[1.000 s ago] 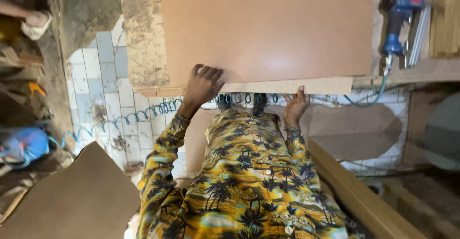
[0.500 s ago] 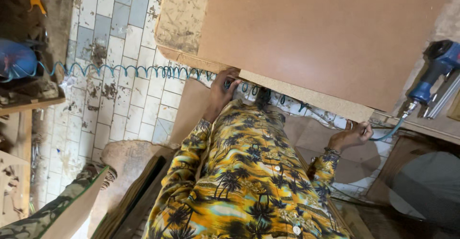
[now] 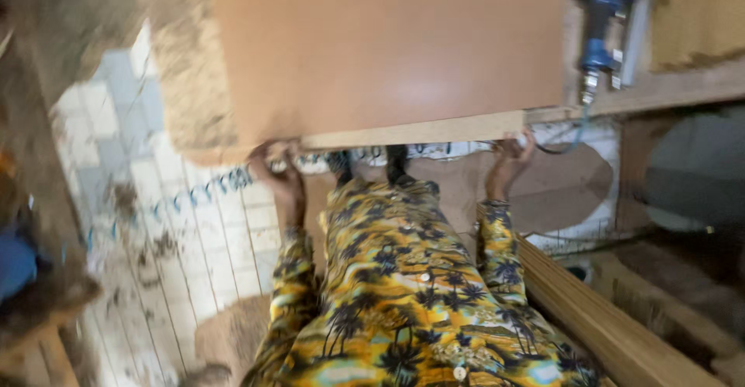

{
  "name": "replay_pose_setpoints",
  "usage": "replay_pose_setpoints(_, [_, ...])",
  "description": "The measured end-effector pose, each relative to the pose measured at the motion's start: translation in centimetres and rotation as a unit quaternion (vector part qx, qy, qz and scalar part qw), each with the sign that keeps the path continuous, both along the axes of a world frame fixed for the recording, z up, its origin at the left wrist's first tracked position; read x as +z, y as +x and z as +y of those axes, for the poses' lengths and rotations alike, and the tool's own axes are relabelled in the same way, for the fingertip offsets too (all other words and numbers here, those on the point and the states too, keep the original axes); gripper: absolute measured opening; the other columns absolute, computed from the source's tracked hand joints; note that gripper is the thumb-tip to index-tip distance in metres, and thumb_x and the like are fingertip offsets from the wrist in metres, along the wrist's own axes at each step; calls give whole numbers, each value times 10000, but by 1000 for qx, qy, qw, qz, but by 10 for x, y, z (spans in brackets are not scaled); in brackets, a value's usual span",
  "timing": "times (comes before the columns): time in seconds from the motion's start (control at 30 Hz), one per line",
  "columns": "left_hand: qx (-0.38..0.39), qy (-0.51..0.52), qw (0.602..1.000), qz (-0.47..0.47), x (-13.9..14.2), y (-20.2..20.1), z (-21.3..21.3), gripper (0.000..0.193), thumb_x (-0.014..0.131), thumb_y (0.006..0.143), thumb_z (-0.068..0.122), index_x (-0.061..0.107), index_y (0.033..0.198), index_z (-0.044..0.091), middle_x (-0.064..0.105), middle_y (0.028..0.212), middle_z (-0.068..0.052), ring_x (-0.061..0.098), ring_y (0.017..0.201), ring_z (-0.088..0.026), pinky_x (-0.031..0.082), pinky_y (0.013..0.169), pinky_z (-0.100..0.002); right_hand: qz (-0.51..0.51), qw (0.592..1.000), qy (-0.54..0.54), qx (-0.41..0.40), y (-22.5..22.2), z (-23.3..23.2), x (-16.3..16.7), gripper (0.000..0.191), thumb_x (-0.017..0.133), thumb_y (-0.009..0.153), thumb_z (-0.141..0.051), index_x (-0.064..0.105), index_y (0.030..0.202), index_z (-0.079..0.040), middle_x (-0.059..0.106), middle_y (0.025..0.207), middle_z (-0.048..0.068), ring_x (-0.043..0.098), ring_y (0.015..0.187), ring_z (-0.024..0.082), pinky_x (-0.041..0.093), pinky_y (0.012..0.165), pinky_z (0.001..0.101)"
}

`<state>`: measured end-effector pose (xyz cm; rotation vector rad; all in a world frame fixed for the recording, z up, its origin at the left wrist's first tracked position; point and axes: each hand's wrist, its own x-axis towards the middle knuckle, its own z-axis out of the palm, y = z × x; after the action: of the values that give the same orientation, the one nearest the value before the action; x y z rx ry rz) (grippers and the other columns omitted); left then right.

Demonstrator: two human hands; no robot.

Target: The person positions a large wood panel on a workbench, aligning its edges with the panel beneath. They pick up a pneumatic nail gun and fasten the panel, then lift, flip and reposition the panel, and place a narrow wooden strip along its edge while adjusting the stack.

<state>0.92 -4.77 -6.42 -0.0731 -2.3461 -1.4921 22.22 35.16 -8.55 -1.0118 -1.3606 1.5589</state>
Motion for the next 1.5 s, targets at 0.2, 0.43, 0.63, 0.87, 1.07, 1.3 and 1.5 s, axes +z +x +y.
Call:
replay_pose_setpoints(0.2, [-53,-289,953,-68,0,-43,-43,1032,880,885,472,329,1637,28,510,1562,-242,404,1456,-427,275,1164,-648,50,997,-53,26,-9,-18,20,677,736,967,-93,339,1515,-98,664,1061,92,704,878,187,627,786,353])
replay_pose_setpoints(0.43, [-66,-341,937,-18,11,-42,-42,1038,938,751,546,486,1522,17,551,1455,-242,486,1346,-400,328,1108,-595,67,997,-45,-5,-19,-24,20,673,698,964,15,355,1539,-53,678,1030,123,705,834,194,633,779,359])
replay_pose_setpoints(0.63, [-7,-283,959,-24,14,-39,-39,808,948,693,508,686,1323,75,650,1369,-193,547,1267,-341,281,1077,-540,41,998,-37,4,-13,-23,17,651,735,953,-7,383,1500,-44,702,1061,110,716,859,187,642,775,339])
replay_pose_setpoints(0.87, [7,-333,943,18,8,-43,-53,619,883,836,559,741,1271,143,722,1353,-107,596,1271,-262,175,1128,-563,61,997,-45,22,-25,-14,13,656,738,951,7,375,1496,-32,690,965,112,705,825,189,652,764,347])
replay_pose_setpoints(1.07, [-92,-348,933,-10,10,-44,-55,698,812,868,577,679,1361,101,511,1496,-254,449,1356,-395,301,1119,-604,28,998,-29,42,-39,-8,10,676,741,980,-20,324,1512,-51,681,1018,90,683,891,149,639,794,317])
replay_pose_setpoints(1.3, [-366,-398,841,25,35,-36,-14,812,690,952,473,426,1544,-16,331,1660,-235,300,1536,-442,271,1198,-600,-89,988,107,-64,-25,17,12,141,720,1004,-58,668,1116,10,705,1011,41,673,847,105,564,714,248])
replay_pose_setpoints(1.5, [-369,-467,802,56,32,-51,5,835,678,953,450,385,1569,-31,300,1658,-254,251,1545,-428,291,1192,-615,-96,978,183,-12,-34,36,13,55,715,988,-4,668,990,25,657,941,30,588,807,98,510,732,249])
